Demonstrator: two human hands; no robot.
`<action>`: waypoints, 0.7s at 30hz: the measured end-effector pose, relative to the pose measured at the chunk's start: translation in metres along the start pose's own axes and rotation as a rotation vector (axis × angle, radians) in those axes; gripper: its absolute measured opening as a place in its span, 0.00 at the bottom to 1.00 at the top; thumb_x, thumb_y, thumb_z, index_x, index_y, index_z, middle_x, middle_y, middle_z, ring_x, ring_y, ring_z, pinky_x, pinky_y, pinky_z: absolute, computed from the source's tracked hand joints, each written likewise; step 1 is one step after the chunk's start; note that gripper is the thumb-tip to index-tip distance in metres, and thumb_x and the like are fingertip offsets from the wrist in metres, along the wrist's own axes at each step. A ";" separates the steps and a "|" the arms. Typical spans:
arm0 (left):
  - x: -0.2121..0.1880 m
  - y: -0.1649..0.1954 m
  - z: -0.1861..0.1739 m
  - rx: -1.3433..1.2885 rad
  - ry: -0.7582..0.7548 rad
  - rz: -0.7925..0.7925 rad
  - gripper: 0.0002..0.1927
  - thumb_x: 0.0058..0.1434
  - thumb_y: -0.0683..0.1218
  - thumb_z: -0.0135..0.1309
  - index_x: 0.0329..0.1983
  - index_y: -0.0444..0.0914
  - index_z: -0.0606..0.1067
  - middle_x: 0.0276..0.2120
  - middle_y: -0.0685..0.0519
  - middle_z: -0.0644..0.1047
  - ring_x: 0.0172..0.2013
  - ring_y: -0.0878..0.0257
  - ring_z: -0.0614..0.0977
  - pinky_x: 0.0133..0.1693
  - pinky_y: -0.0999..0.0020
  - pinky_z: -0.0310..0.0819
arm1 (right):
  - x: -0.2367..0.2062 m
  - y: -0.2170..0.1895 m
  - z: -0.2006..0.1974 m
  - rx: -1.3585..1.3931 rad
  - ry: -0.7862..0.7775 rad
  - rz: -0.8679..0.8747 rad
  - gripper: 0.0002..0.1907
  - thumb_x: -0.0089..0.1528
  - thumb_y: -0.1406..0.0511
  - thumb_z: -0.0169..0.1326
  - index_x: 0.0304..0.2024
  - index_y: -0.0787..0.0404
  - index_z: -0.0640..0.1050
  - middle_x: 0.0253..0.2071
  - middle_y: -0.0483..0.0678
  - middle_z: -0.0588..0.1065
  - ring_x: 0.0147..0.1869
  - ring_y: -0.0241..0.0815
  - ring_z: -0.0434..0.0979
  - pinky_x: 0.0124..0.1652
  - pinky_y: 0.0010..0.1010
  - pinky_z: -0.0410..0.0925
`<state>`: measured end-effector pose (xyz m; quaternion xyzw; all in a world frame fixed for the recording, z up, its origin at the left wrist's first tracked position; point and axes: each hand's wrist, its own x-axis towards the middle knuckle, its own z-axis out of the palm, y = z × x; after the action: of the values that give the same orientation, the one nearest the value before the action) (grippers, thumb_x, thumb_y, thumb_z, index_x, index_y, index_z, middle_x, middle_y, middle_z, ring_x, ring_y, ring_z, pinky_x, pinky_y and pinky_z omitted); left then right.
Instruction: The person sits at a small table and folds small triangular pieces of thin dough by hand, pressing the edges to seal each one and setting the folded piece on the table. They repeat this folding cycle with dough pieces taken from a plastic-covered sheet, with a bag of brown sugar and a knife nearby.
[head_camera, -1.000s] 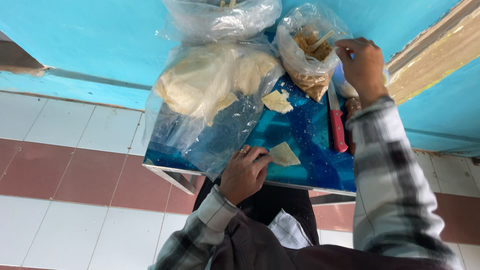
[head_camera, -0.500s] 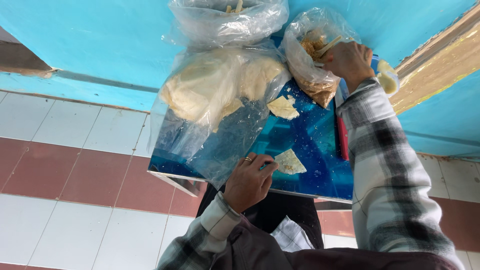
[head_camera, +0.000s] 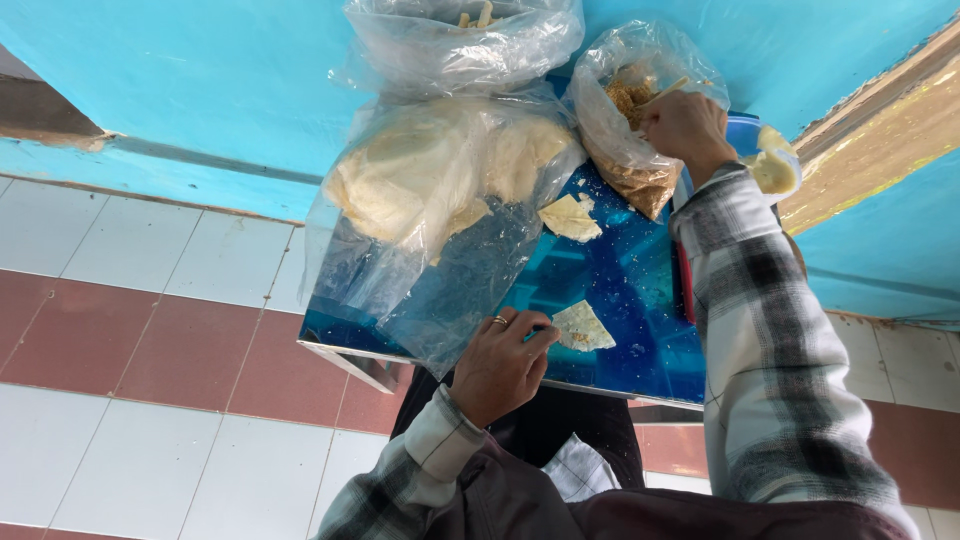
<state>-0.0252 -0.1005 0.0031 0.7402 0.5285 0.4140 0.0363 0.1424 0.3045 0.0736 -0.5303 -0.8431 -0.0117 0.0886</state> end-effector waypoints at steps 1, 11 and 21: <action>0.001 0.000 0.000 -0.001 0.005 0.006 0.11 0.60 0.40 0.57 0.46 0.39 0.77 0.46 0.52 0.75 0.46 0.53 0.76 0.48 0.55 0.72 | 0.000 0.003 0.001 0.065 0.053 0.018 0.11 0.62 0.62 0.58 0.44 0.48 0.87 0.36 0.48 0.81 0.40 0.52 0.80 0.38 0.43 0.70; 0.002 0.001 -0.003 -0.009 0.006 -0.006 0.12 0.58 0.40 0.57 0.45 0.39 0.79 0.46 0.52 0.76 0.45 0.52 0.76 0.46 0.57 0.72 | -0.018 0.057 0.006 0.721 0.172 0.173 0.07 0.67 0.61 0.63 0.42 0.55 0.87 0.31 0.59 0.78 0.33 0.65 0.75 0.34 0.44 0.62; 0.003 0.003 -0.003 -0.006 0.010 -0.016 0.10 0.60 0.40 0.57 0.45 0.39 0.79 0.46 0.53 0.76 0.44 0.53 0.77 0.45 0.57 0.72 | -0.003 0.003 0.029 -0.045 0.049 -0.012 0.11 0.68 0.66 0.55 0.41 0.49 0.88 0.29 0.45 0.80 0.29 0.41 0.75 0.31 0.37 0.71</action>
<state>-0.0242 -0.1001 0.0083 0.7339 0.5333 0.4189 0.0391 0.1427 0.3066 0.0439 -0.5266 -0.8434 -0.0442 0.0973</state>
